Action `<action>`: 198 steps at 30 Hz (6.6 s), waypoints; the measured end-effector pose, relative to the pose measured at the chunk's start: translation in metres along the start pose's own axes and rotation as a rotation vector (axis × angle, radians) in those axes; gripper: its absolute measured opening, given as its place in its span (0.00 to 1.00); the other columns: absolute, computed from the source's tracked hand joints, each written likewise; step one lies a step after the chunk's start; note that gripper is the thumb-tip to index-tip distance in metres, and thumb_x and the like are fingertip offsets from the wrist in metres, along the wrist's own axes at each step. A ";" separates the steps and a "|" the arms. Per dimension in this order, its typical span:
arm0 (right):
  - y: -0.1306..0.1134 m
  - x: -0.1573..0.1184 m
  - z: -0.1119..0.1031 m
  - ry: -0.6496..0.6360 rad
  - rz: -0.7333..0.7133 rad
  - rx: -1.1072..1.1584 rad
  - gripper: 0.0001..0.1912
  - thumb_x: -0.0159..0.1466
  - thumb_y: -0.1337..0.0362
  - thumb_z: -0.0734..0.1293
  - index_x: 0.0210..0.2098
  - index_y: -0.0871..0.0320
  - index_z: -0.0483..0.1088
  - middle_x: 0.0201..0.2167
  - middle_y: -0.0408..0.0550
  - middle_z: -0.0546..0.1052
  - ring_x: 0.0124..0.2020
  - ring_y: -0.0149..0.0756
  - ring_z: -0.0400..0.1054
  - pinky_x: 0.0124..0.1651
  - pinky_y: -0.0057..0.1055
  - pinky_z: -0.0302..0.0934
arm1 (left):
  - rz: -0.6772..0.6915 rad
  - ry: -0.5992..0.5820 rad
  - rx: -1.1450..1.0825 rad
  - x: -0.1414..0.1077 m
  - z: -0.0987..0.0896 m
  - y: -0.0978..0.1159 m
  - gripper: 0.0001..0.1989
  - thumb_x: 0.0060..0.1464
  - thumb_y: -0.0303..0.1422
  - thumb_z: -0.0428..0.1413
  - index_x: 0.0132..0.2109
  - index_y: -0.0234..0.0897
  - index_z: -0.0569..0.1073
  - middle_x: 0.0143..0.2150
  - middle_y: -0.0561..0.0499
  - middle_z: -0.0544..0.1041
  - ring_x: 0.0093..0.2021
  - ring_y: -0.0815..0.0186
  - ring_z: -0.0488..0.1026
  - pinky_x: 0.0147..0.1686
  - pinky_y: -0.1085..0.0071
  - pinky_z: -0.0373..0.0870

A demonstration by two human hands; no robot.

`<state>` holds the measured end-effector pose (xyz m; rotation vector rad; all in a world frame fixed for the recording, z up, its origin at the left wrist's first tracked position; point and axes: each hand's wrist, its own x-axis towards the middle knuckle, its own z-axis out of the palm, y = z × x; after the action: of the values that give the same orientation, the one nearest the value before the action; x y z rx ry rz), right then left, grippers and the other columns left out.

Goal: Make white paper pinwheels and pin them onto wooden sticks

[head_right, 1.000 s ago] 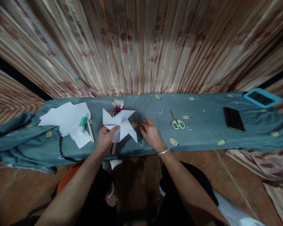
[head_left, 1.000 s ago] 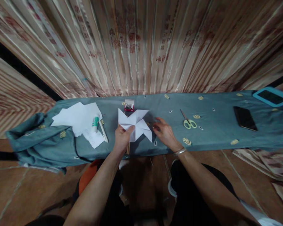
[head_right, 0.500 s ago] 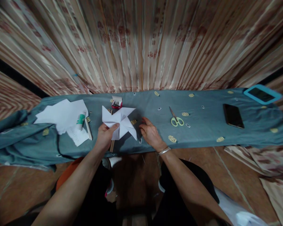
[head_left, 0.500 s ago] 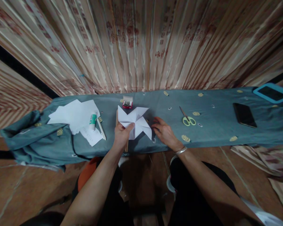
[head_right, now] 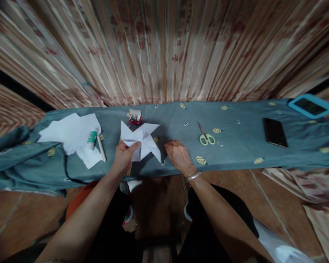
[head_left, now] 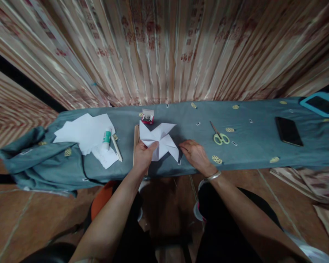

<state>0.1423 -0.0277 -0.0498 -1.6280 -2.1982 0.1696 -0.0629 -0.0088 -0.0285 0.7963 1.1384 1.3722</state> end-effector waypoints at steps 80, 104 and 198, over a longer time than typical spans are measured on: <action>-0.048 -0.009 -0.034 0.275 -0.133 0.123 0.10 0.66 0.67 0.64 0.45 0.51 0.72 0.68 0.47 0.56 0.71 0.53 0.44 0.66 0.56 0.51 | -0.051 -0.059 -0.117 0.003 0.020 -0.016 0.17 0.34 0.34 0.69 0.34 0.34 0.78 0.32 0.49 0.81 0.32 0.62 0.76 0.36 0.67 0.70; -0.048 0.003 -0.011 0.414 -0.102 0.024 0.08 0.65 0.63 0.63 0.32 0.56 0.73 0.65 0.52 0.63 0.70 0.51 0.47 0.64 0.54 0.50 | -0.015 -0.086 -0.088 -0.009 0.027 -0.014 0.14 0.37 0.33 0.66 0.34 0.33 0.77 0.30 0.52 0.80 0.30 0.67 0.74 0.36 0.70 0.70; -0.042 0.005 -0.009 0.052 0.546 1.263 0.17 0.55 0.45 0.71 0.27 0.52 0.76 0.22 0.39 0.75 0.23 0.32 0.66 0.27 0.29 0.57 | -0.127 -0.147 -0.058 -0.016 0.027 -0.017 0.15 0.33 0.31 0.68 0.33 0.33 0.79 0.32 0.49 0.81 0.32 0.65 0.75 0.36 0.68 0.70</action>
<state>0.1075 -0.0378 -0.0262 -1.2909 -1.0184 1.3107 -0.0298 -0.0212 -0.0341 0.7574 1.0129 1.2165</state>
